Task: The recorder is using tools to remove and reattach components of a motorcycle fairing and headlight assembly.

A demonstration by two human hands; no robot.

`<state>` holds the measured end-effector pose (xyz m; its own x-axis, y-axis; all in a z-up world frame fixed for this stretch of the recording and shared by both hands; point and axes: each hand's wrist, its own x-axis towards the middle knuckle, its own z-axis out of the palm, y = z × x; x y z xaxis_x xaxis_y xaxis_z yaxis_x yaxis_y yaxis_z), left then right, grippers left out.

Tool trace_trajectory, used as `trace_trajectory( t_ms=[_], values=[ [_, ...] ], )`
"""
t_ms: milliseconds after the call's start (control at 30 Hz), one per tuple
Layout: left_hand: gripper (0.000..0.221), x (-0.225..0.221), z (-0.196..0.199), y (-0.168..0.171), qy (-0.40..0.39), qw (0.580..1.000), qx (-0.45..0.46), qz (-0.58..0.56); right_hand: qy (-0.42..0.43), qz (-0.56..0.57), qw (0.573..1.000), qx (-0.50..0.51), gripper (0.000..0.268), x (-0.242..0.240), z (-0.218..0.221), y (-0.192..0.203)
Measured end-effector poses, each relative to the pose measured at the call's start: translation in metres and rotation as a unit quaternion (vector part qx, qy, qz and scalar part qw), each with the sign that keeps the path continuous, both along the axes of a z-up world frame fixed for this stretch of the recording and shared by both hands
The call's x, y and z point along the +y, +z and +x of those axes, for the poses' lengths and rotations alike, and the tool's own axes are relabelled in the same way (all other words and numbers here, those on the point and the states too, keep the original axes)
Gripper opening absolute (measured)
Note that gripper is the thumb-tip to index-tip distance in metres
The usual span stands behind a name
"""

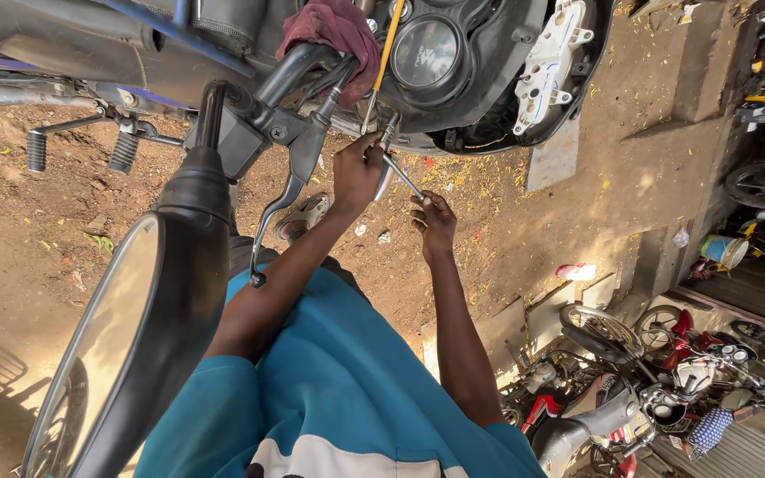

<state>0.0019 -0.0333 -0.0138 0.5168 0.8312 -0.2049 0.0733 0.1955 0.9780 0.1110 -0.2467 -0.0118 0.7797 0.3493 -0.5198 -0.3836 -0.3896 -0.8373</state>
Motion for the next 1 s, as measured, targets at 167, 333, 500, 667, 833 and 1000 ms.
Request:
trace_trajectory(
  t_ms=[167, 333, 500, 667, 833, 1000],
  values=[
    [0.029, 0.013, -0.003, 0.028, -0.019, 0.997, 0.059, -0.044, 0.023, -0.027, 0.999, 0.040, 0.023, 0.008, -0.002, -0.014],
    [0.026, 0.002, 0.004, 0.014, 0.019, 0.999, 0.027, 0.013, 0.022, -0.038, 0.997, 0.056, 0.024, 0.014, 0.002, -0.022],
    [0.017, -0.004, 0.007, 0.024, 0.011, 0.997, 0.052, 0.061, 0.028, -0.053, 0.995, 0.074, 0.026, 0.018, 0.012, -0.048],
    [0.013, -0.008, 0.018, 0.004, -0.011, 0.999, 0.030, 0.020, -0.015, 0.003, 0.994, 0.108, 0.027, 0.018, 0.021, -0.046],
    [0.016, 0.002, 0.017, -0.024, -0.032, 0.999, 0.001, -0.011, -0.040, 0.027, 0.998, 0.046, 0.023, -0.004, 0.007, -0.016],
    [0.013, 0.018, 0.016, -0.023, -0.062, 0.969, -0.090, -0.223, -0.072, 0.015, 0.992, -0.104, 0.020, -0.007, -0.015, 0.046]
  ],
)
